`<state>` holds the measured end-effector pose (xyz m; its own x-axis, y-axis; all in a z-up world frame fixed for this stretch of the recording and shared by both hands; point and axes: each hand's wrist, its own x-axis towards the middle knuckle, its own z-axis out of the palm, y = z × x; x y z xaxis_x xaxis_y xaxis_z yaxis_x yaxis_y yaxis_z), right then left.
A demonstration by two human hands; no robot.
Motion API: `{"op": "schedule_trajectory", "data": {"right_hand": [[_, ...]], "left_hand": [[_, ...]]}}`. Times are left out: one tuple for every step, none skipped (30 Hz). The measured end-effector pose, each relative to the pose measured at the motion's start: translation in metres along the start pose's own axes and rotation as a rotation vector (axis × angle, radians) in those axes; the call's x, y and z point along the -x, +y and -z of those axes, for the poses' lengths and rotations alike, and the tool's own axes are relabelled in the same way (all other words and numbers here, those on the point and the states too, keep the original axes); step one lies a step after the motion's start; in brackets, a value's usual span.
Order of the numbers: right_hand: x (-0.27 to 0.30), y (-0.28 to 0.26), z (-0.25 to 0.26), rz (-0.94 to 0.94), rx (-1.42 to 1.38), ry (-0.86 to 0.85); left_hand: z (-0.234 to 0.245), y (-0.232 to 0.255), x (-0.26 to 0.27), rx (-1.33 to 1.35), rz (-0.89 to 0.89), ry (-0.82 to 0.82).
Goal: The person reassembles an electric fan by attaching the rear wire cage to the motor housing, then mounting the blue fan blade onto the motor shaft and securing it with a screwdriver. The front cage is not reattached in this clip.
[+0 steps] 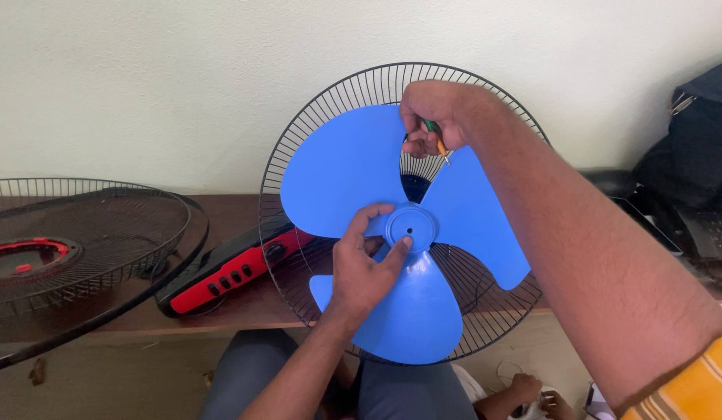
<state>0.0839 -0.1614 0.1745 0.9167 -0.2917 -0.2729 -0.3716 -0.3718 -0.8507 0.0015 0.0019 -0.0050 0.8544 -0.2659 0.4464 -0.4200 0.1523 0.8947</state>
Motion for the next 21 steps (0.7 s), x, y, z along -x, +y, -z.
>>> {"op": "schedule_trajectory", "data": {"right_hand": [[0.0003,0.0002,-0.0004,-0.004,0.001,-0.001],[0.0003,0.0004,-0.0009,-0.006,0.014,0.005],[0.0004,0.0007,-0.0014,-0.007,0.027,0.011],[0.0007,0.0008,-0.0007,-0.010,0.040,0.020],[0.0010,0.0003,-0.0002,-0.006,0.031,0.024],[0.0014,0.0003,-0.0012,-0.003,0.021,0.025],[0.0020,0.0006,-0.0020,-0.001,0.011,0.026],[0.0025,0.0008,-0.0027,-0.001,0.024,0.030],[0.0029,0.0012,-0.0032,0.000,0.037,0.034],[0.0035,0.0015,-0.0024,0.001,0.052,0.041],[0.0039,0.0019,-0.0017,0.007,0.046,0.040],[0.0040,0.0019,-0.0013,0.013,0.040,0.039],[0.0038,0.0019,-0.0010,0.018,0.034,0.037],[0.0039,0.0021,-0.0011,0.016,0.042,0.024],[0.0036,0.0021,-0.0008,0.015,0.050,0.010],[0.0029,0.0026,-0.0001,0.015,0.058,-0.003],[0.0019,0.0035,0.0005,0.021,0.080,-0.004],[0.0010,0.0037,0.0016,0.029,0.102,-0.005],[0.0000,0.0040,0.0027,0.036,0.124,-0.005],[-0.0008,0.0046,0.0041,0.037,0.116,-0.019],[-0.0015,0.0052,0.0053,0.037,0.108,-0.032]], "left_hand": [[0.0000,-0.0003,0.0003,-0.010,-0.013,0.005],[-0.0001,-0.0007,-0.0002,-0.021,-0.026,0.012],[-0.0002,-0.0011,-0.0008,-0.031,-0.040,0.018],[-0.0005,-0.0014,-0.0018,-0.029,-0.024,0.008],[-0.0003,-0.0018,-0.0027,-0.026,-0.008,-0.003],[0.0003,-0.0022,-0.0024,-0.024,0.010,-0.013],[0.0004,-0.0027,-0.0027,-0.019,-0.010,-0.012],[0.0008,-0.0033,-0.0039,-0.014,-0.031,-0.009],[0.0011,-0.0040,-0.0047,-0.010,-0.052,-0.006],[0.0009,-0.0047,-0.0051,-0.018,-0.047,-0.012],[0.0011,-0.0054,-0.0057,-0.027,-0.043,-0.018],[0.0015,-0.0062,-0.0066,-0.036,-0.037,-0.024],[0.0020,-0.0069,-0.0075,-0.050,-0.053,-0.028],[0.0029,-0.0075,-0.0071,-0.065,-0.065,-0.031],[0.0036,-0.0081,-0.0066,-0.079,-0.077,-0.035],[0.0039,-0.0090,-0.0066,-0.092,-0.088,-0.032],[0.0041,-0.0097,-0.0070,-0.105,-0.099,-0.030],[0.0045,-0.0098,-0.0078,-0.119,-0.111,-0.028],[0.0051,-0.0097,-0.0075,-0.122,-0.139,-0.023],[0.0052,-0.0096,-0.0066,-0.125,-0.167,-0.018],[0.0055,-0.0094,-0.0058,-0.127,-0.195,-0.014]]}}
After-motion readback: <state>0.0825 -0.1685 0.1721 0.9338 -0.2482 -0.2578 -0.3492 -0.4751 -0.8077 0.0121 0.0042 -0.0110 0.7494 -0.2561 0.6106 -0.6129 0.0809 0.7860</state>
